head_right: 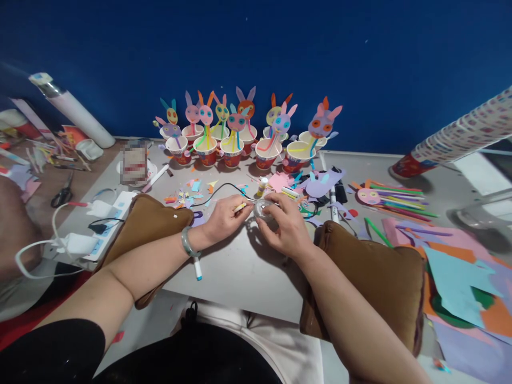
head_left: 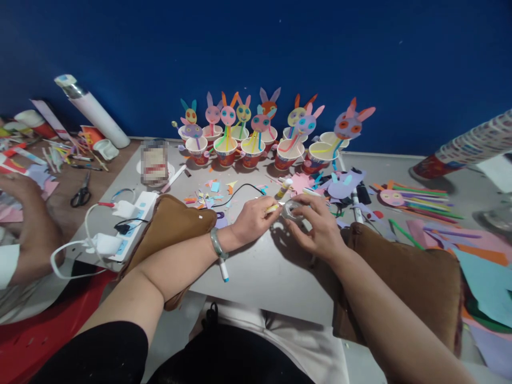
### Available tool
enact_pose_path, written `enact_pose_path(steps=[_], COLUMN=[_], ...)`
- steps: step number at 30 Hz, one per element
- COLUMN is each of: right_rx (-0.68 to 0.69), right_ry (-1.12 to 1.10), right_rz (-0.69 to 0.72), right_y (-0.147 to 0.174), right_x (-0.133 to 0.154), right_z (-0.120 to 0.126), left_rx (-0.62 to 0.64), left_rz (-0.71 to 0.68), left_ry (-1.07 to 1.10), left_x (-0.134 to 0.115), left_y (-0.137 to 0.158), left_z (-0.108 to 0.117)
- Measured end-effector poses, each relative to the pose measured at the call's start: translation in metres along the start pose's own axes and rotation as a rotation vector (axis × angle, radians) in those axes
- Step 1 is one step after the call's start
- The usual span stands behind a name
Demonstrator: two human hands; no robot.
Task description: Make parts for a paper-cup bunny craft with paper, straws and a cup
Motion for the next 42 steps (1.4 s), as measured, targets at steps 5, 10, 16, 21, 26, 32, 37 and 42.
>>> enact_pose_path(steps=[5, 10, 16, 21, 26, 32, 37, 42], right_rx=[0.055, 0.073, 0.037, 0.065, 0.144, 0.052, 0.085, 0.123], right_ry=[-0.009, -0.119, -0.192, -0.273, -0.374, -0.292, -0.368, -0.642], right_rz=[-0.039, -0.066, -0.117, -0.197, -0.326, -0.282, -0.323, -0.332], right_y=[0.000, -0.001, -0.003, -0.004, -0.001, -0.002, -0.002, -0.004], right_x=[0.000, -0.004, -0.006, -0.013, -0.024, -0.022, -0.027, -0.032], right_z=[-0.006, -0.008, -0.006, -0.007, -0.012, -0.004, -0.004, -0.009], left_rx=[0.014, 0.006, -0.005, 0.003, 0.011, 0.028, 0.024, 0.103], left_rz=[0.043, 0.143, 0.161, 0.139, 0.129, 0.123, 0.081, 0.250], left_ry=[0.011, 0.149, 0.191, 0.211, 0.241, 0.238, 0.369, 0.771], left_x=[-0.002, 0.008, 0.011, 0.011, 0.015, 0.012, 0.005, 0.018], left_y=[0.001, 0.001, 0.001, 0.001, 0.001, 0.001, 0.002, -0.002], left_z=[0.001, -0.002, -0.002, -0.004, -0.009, -0.010, -0.011, -0.026])
Point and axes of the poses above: each hand's wrist, its own y-axis away from the middle knuckle, its own z-axis out of the back of the hand, x = y × z, the point moved 8 cm from there along -y, towards the middle knuckle, and after that the axes turned 14 degrees about x, right-handed, at the moved point
